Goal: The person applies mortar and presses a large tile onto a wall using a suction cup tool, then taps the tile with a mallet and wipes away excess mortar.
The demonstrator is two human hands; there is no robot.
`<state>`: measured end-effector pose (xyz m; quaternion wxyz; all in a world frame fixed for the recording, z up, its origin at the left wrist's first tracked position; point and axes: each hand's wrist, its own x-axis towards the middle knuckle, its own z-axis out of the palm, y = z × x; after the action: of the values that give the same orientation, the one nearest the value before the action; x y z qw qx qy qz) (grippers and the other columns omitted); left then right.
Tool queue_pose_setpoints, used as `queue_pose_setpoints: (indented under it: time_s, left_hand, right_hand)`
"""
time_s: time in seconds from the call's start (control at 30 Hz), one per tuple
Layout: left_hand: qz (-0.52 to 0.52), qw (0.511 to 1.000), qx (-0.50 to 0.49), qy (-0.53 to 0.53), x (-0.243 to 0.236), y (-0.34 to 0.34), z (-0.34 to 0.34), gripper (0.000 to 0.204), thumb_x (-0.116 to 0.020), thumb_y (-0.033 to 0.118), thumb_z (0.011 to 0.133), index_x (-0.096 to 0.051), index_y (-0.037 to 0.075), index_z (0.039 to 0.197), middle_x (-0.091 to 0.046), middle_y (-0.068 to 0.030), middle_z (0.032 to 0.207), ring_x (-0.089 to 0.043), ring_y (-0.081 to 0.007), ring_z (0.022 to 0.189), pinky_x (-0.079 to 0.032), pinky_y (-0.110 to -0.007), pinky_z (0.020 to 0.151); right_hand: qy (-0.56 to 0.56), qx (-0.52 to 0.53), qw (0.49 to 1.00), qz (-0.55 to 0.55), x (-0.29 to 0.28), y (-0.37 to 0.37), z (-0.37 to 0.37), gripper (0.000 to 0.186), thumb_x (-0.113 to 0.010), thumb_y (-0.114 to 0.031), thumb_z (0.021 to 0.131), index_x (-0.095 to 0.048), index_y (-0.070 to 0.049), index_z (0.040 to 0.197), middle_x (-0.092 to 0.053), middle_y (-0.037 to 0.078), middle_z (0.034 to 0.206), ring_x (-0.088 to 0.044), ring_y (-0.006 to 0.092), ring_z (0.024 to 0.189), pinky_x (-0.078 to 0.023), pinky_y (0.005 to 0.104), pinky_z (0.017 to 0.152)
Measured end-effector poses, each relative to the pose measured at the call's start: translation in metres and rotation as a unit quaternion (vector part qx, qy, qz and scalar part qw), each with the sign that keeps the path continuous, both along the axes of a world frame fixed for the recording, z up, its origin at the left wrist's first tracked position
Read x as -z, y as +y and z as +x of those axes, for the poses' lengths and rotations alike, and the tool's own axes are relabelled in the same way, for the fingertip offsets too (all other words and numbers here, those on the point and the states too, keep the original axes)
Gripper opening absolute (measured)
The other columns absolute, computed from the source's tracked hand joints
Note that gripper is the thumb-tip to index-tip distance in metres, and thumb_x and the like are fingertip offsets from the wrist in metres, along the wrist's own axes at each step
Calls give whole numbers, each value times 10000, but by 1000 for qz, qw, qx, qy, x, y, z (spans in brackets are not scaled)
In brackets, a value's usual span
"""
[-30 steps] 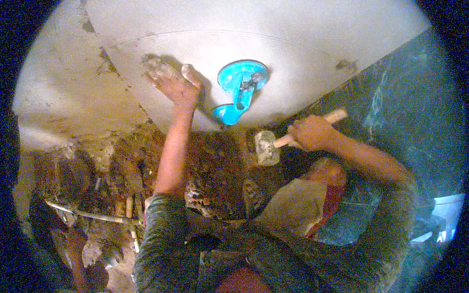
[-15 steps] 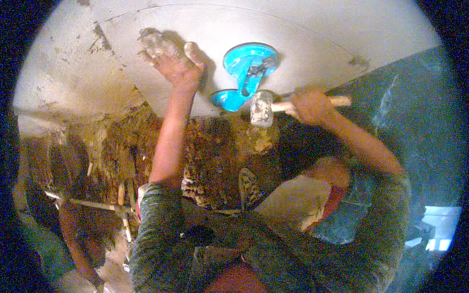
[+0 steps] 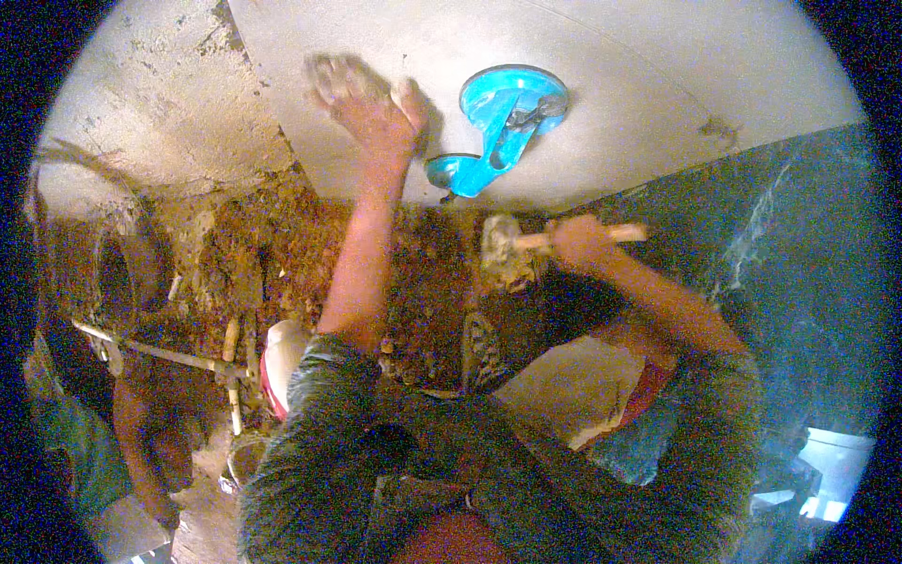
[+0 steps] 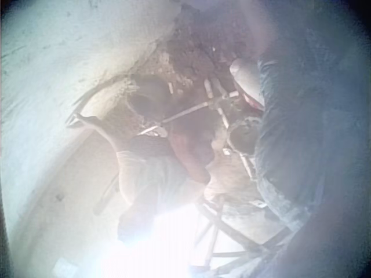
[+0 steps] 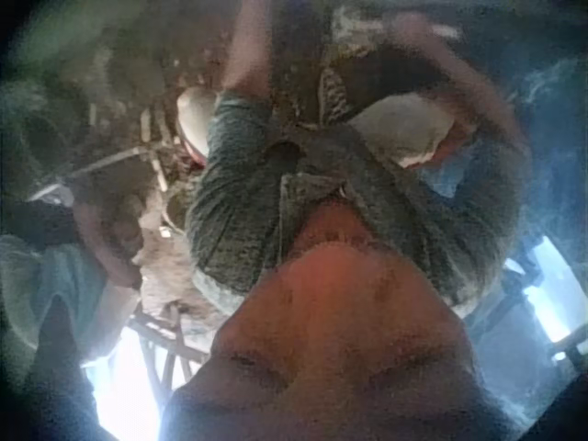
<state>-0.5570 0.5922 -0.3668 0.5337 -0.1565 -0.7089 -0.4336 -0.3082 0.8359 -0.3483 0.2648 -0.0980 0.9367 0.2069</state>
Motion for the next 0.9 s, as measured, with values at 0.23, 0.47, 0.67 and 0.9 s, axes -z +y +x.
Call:
queue_pose_setpoints:
  time_s: [0.23, 0.47, 0.67, 0.9]
  left_hand:
    - [1, 997, -63, -39, 49, 21, 13, 850, -491, 468, 852, -145, -2, 1471, -128, -264, 1517, -116, -518, 1380, -31, -674, 1078]
    - [-17, 996, -69, -48, 63, 26, 11, 890, -487, 495, 847, -116, -11, 1478, -117, -297, 1506, -106, -518, 1380, -21, -685, 1074]
    - [-19, 995, -92, -37, 99, 34, -7, 899, -472, 509, 851, -108, -33, 1470, -125, -301, 1501, -92, -519, 1381, -12, -687, 1071]
    - [15, 999, -37, -34, 51, 29, 9, 911, -508, 500, 833, -116, -17, 1472, -145, -273, 1509, -95, -505, 1388, -6, -702, 1063]
  right_hand:
    - [-116, -25, 991, -58, 74, -46, -13, 282, -576, -298, 781, -645, -34, 853, -667, 165, 726, -658, 354, 663, -519, 486, 592]
    - [-48, -2, 998, -51, 121, -11, -44, 281, -545, -273, 819, -656, -15, 837, -665, 182, 729, -662, 356, 658, -520, 477, 560]
    - [-143, -11, 989, -28, 125, 7, -66, 370, -545, -301, 845, -559, 7, 1050, -659, 212, 775, -651, 384, 661, -510, 510, 569]
    - [-25, -14, 997, -67, 94, 20, -27, 384, -537, -396, 867, -580, -21, 936, -649, 205, 772, -635, 398, 683, -510, 505, 616]
